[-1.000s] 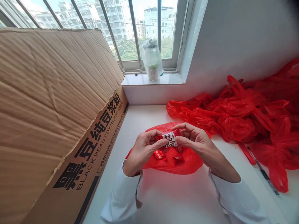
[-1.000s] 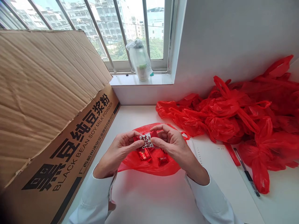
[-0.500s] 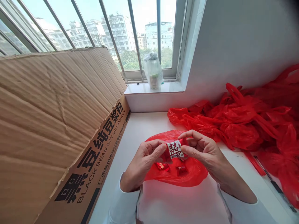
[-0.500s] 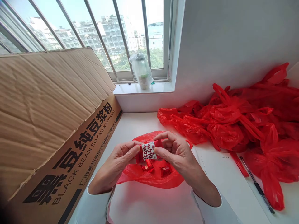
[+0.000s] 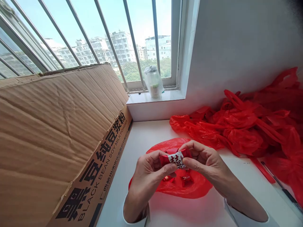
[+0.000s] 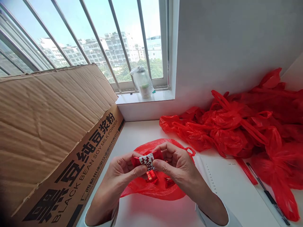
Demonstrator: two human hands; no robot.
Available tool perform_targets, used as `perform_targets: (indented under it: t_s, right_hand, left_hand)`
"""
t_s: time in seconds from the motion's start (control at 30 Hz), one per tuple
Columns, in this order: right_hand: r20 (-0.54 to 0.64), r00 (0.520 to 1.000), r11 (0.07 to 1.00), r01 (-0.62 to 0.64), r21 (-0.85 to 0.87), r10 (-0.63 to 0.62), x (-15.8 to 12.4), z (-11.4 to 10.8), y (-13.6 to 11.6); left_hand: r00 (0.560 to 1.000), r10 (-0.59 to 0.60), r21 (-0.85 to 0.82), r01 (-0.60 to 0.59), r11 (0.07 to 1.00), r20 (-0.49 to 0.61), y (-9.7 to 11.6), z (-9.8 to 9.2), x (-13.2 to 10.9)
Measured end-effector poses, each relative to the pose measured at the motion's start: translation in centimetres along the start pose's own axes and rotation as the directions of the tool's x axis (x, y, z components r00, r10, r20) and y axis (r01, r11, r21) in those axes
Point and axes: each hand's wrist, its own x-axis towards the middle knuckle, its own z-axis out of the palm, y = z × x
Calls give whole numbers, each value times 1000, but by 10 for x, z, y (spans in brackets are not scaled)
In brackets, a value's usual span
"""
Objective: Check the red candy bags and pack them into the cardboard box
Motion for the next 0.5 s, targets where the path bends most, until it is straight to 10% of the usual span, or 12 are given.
perform_targets:
  t_s: [0.5]
  right_hand:
    - [-3, 1000, 1000, -5, 6, 5, -11, 2, -8]
  left_hand:
    - [998, 0, -22, 1, 1000, 68, 5, 0, -7]
